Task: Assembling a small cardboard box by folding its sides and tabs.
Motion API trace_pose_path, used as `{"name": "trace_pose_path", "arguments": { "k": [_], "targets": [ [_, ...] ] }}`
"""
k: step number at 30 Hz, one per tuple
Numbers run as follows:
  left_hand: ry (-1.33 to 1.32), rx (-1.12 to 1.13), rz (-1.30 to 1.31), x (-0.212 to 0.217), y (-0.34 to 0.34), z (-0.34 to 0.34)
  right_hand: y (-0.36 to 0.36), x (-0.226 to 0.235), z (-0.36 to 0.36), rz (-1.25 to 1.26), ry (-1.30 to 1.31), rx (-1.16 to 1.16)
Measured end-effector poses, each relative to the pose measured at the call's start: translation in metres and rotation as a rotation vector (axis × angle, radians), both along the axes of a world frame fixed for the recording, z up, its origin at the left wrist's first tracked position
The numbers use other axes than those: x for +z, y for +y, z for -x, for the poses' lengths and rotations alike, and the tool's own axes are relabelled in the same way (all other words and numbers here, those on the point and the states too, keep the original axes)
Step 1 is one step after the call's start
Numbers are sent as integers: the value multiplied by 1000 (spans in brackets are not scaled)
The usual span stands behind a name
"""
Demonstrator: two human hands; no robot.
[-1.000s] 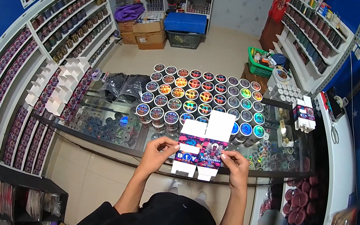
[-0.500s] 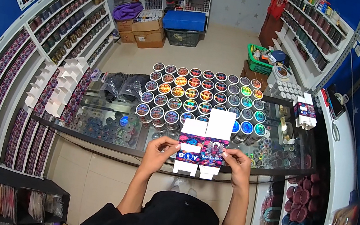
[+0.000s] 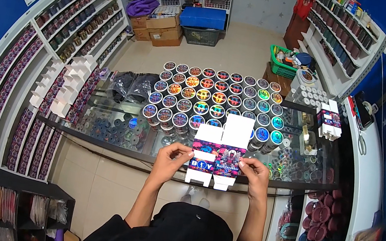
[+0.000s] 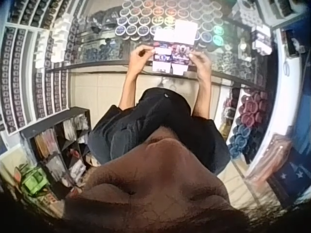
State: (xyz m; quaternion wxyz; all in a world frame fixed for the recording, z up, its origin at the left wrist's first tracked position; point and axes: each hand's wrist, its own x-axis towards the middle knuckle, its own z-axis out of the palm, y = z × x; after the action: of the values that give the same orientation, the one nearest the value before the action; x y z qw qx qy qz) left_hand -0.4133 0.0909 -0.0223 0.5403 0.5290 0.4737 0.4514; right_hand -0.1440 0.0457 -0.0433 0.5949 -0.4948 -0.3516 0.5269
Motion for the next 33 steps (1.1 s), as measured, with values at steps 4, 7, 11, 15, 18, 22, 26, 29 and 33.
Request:
{"name": "trace_pose_path", "arguments": {
  "k": [4, 7, 11, 15, 18, 22, 26, 29, 33],
  "targets": [
    [-16, 21, -29, -6, -4, -5, 2, -2, -6, -1, -18, 6],
    [-17, 43, -17, -6, -14, 0, 1, -5, -3, 35, -31, 48],
    [-31, 78, 1, -11, -19, 10, 1, -7, 6, 33, -26, 78],
    [-43, 80, 13, -11, -17, 24, 4, -6, 21, 36, -23, 76],
    [-77, 71, 22, -7, -15, 37, 6, -4, 36, 27, -16, 61],
    [-51, 42, 9, -6, -7, 61, 8, -6, 59, 33, -47, 30],
    [-33, 10, 15, -3, -1, 89, 8, -1, 91, 12, -36, 1],
    [-36, 4, 7, -4, 6, 109, 12, 1, 112, 6, -24, -5],
    [-26, -30, 1, -9, 10, 132, 10, -6, 137, 18, -10, -59]
  ]
}}
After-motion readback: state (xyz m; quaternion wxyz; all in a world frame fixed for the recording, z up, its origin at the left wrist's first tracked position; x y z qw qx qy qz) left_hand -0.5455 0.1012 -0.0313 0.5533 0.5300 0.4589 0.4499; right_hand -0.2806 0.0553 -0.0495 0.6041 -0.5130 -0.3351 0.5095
